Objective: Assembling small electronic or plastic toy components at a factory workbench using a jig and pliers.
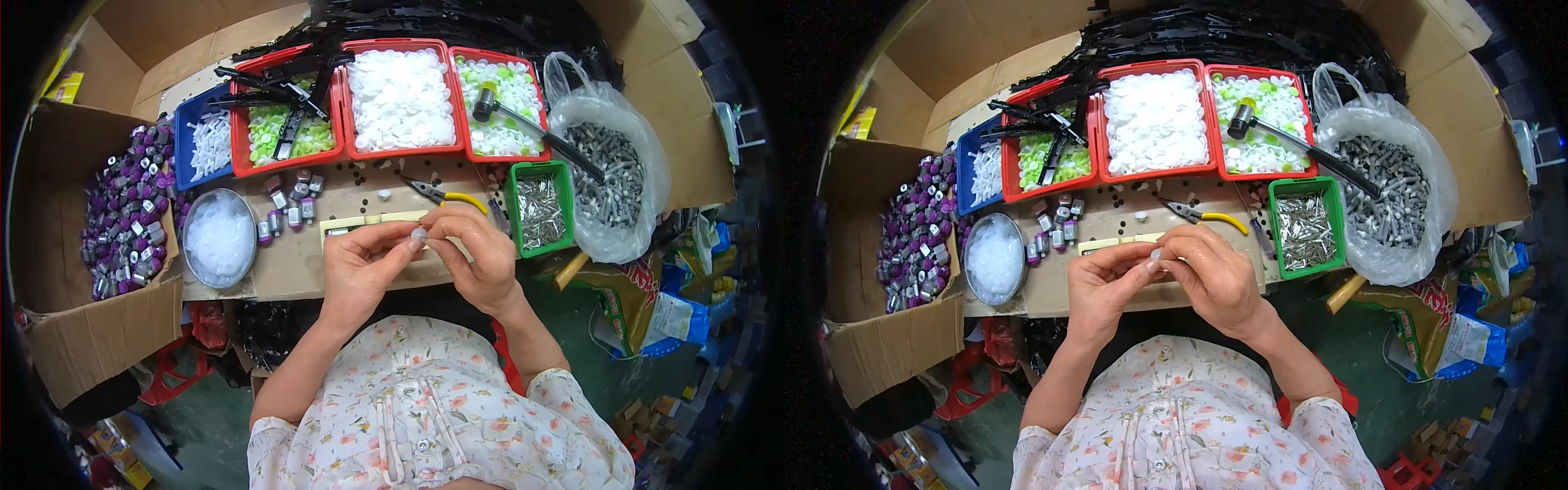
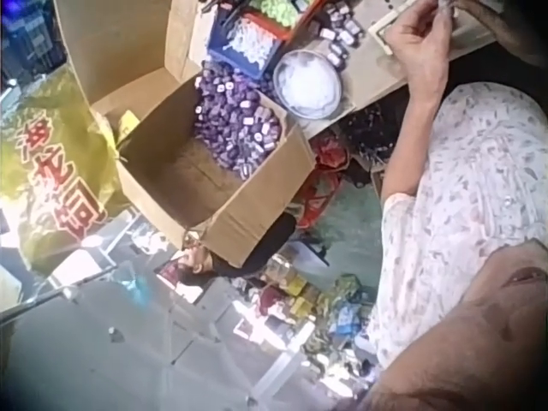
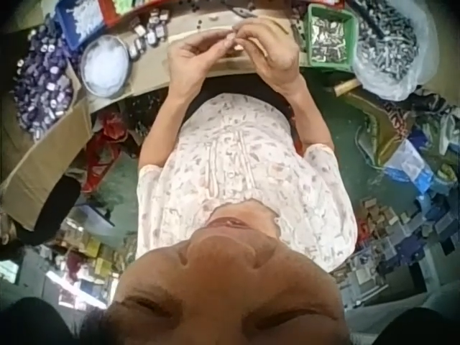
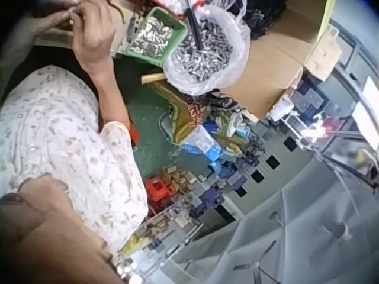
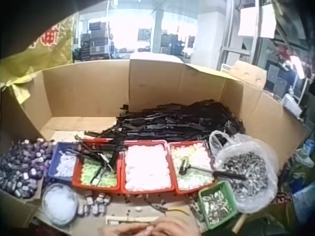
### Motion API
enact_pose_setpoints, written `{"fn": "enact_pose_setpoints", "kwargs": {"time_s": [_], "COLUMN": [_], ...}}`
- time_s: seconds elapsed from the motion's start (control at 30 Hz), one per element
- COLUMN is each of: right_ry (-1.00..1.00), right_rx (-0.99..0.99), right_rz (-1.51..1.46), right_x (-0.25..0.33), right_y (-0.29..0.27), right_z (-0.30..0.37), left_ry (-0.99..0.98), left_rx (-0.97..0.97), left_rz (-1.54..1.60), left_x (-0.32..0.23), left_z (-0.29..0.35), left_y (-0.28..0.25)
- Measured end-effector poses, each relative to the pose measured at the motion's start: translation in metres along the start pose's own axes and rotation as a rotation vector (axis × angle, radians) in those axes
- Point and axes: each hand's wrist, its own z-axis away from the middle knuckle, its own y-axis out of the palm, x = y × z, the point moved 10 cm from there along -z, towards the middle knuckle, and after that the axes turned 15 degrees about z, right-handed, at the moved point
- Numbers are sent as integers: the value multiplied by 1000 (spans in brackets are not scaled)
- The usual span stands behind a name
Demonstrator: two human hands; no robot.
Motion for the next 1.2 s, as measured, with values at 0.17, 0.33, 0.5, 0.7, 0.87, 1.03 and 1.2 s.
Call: {"fn": "enact_pose_setpoints", "kwargs": {"time_s": [0.17,0.33,0.5,0.7,0.87,1.03,1.2], "right_ry": [-114,-282,-298,-185,100,158,55], "right_rx": [-27,-144,-146,-119,-43,89,97], "right_rz": [125,171,178,95,-92,-215,-128], "right_x": [11,19,16,9,-19,-24,-10], "right_y": [3,-1,0,0,3,21,26], "right_z": [5,14,17,13,7,6,2], "left_ry": [42,89,90,180,305,336,272], "left_rx": [-14,0,9,-6,19,79,66], "left_rz": [-58,-94,-84,-137,-353,-410,-325], "left_x": [-5,-8,-6,-12,-24,-27,-25], "left_z": [1,3,3,5,8,11,14], "left_y": [-2,-2,-1,0,-1,-5,-14]}}
